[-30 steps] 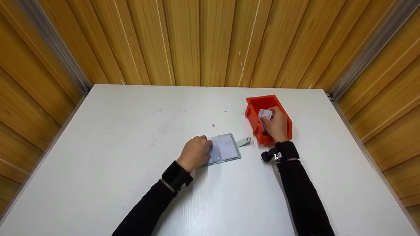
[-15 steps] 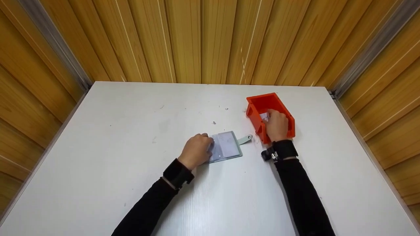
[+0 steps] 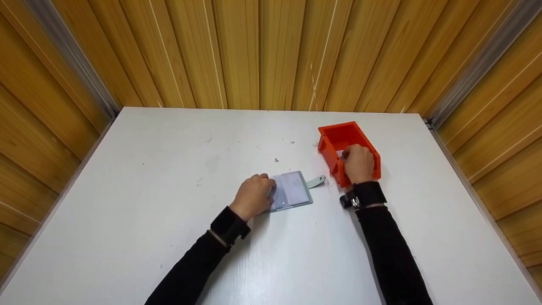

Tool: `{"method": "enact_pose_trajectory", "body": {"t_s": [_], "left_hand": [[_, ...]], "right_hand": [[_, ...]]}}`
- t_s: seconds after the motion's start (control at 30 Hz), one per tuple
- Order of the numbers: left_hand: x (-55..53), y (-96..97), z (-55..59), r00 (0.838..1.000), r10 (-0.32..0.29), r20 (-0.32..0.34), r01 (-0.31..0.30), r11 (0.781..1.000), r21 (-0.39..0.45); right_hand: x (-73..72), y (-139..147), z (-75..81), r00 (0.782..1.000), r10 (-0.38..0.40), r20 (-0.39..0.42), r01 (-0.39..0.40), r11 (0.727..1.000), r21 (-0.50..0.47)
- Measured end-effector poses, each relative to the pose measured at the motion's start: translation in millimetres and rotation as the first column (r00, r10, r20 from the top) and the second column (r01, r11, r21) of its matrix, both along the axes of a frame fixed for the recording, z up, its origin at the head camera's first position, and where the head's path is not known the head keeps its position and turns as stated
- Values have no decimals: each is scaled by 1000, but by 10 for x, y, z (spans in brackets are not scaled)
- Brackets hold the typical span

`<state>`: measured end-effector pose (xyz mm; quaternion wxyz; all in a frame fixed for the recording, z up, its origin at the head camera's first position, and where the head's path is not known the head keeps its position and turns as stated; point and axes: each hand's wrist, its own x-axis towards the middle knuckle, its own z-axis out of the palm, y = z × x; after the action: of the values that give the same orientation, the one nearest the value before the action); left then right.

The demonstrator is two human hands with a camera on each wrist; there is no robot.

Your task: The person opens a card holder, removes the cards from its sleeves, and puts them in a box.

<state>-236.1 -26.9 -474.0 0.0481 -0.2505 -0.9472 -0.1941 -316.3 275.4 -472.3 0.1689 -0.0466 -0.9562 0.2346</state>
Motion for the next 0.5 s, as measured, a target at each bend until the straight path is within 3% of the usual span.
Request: {"method": "enact_pose_trajectory", "body": {"t_s": [0.2,0.27,0.4,0.5], "left_hand": [[0,3,-26,1000,0,-12,0,1000,-2],[6,4,-31,1000,-1,-9,1,1000,1],[12,-2,-26,1000,2,-9,-2,1000,3],[9,-11,-18,1000,0,-25,0,1000,-5]], "right_hand": [[26,109,135,990,60,129,-51,996,-66],[35,125,202,988,59,140,-46,994,-95],[52,67,342,997,78,18,-72,975,-211],[90,-55,434,979,176,-102,-198,939,-281]]}}
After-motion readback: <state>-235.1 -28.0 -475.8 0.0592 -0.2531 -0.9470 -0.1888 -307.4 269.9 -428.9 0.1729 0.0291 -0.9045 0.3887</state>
